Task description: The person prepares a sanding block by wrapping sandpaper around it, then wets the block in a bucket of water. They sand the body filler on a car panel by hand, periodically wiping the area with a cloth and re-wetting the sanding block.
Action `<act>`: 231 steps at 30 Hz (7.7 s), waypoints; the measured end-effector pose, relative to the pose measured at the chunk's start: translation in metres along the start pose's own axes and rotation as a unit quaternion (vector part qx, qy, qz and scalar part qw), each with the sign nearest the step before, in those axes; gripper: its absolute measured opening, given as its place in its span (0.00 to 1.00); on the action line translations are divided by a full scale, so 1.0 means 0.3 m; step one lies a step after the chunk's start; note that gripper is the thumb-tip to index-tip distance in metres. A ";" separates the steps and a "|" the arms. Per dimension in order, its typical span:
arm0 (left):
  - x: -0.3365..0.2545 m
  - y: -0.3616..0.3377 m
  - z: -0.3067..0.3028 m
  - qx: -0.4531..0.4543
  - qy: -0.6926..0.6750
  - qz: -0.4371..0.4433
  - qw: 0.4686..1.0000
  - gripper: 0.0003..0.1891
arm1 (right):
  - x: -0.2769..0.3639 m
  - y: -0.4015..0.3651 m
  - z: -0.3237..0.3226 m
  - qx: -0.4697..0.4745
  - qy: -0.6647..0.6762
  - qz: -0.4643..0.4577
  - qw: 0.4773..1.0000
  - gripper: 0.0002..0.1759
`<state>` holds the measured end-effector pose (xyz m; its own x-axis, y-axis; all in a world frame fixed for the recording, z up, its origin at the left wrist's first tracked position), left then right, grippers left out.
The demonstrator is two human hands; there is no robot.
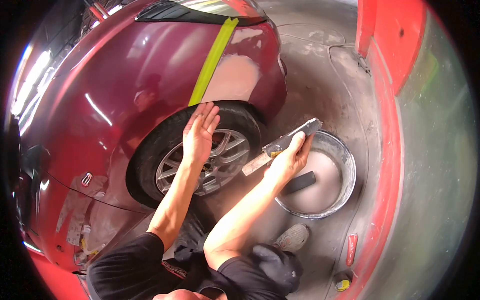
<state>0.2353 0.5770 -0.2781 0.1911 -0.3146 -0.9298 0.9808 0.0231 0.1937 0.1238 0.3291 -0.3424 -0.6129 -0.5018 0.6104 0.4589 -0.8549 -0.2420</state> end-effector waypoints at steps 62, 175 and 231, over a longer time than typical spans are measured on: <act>0.770 -0.370 0.464 0.465 0.210 -0.443 0.737 0.17 | 0.400 -0.093 -0.066 -0.063 -0.033 -0.075 0.995 0.30; -0.722 0.249 0.427 0.396 0.641 0.613 0.238 0.08 | -0.295 -0.491 0.440 0.260 -0.302 -0.301 0.866 0.33; -0.675 0.237 0.439 0.375 0.693 0.579 0.209 0.12 | -0.265 -0.352 0.494 0.240 -0.346 -0.236 0.876 0.37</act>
<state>0.2611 0.5173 -0.0348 0.6208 0.0793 0.7799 0.0630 -0.9967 0.0512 0.2195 0.4787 -0.2535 -0.3463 0.2346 0.9083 0.5786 -0.7087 0.4036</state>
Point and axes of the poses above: each hand's wrist, its own y-axis towards the middle knuckle, its own z-axis out of the palm, x = y × z, the point moved 8 cm from there along y, towards the middle knuckle, and after that the axes turned 12 degrees about y, right-handed, at the moved point
